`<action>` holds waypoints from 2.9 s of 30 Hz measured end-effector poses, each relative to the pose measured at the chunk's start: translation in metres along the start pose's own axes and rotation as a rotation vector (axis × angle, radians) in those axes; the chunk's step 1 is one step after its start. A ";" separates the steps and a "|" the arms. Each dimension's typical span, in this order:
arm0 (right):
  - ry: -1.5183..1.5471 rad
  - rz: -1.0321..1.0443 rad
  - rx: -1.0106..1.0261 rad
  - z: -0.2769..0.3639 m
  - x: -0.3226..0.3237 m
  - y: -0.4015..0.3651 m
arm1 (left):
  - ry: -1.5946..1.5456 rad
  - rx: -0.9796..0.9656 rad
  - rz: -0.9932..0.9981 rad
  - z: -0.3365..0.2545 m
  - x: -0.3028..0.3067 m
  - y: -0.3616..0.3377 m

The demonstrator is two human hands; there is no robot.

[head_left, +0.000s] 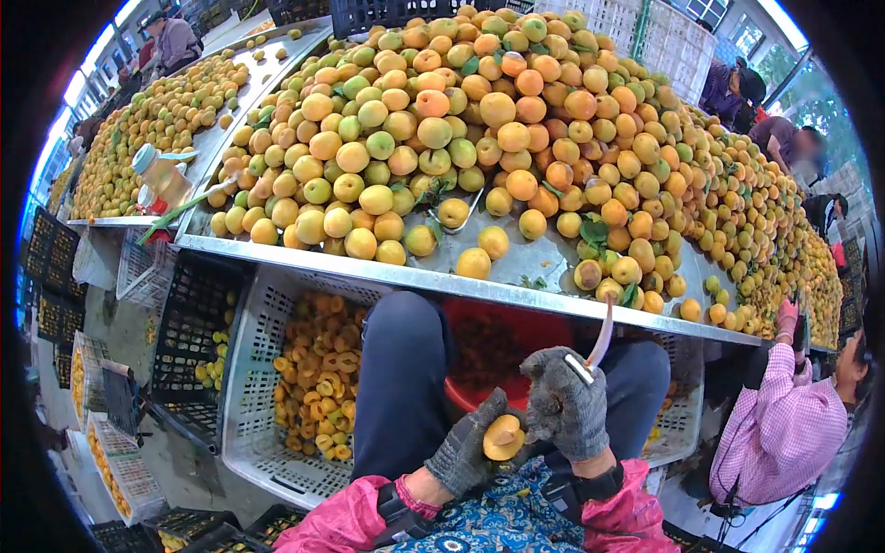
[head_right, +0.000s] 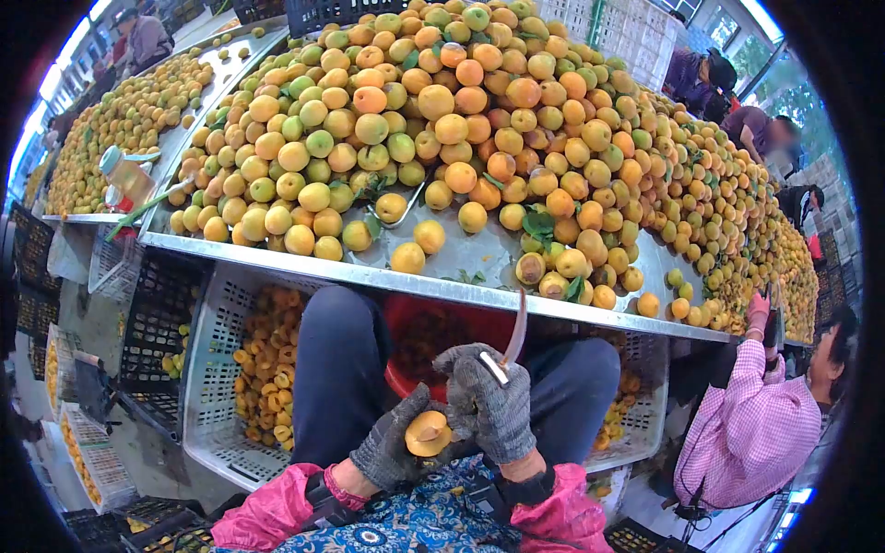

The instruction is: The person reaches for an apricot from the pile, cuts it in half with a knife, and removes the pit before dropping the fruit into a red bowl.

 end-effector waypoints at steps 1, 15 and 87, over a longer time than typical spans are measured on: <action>-0.074 -0.069 0.015 0.003 0.007 -0.006 | 0.007 -0.015 -0.007 0.002 0.003 0.005; -0.364 0.038 0.011 -0.090 0.029 -0.018 | 0.035 0.000 0.014 0.013 0.019 0.037; -0.162 -0.264 0.107 0.013 0.097 0.002 | 1.849 -0.865 0.250 -0.159 -0.145 0.117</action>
Point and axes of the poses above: each hand's wrist, its own y-axis towards the middle knuckle, its own x-axis out of the back of the hand, z = x × y, the point moved 6 cm from there along y, towards the middle knuckle, and after that the axes turned 12 degrees about -x, right-handed, at the moved point
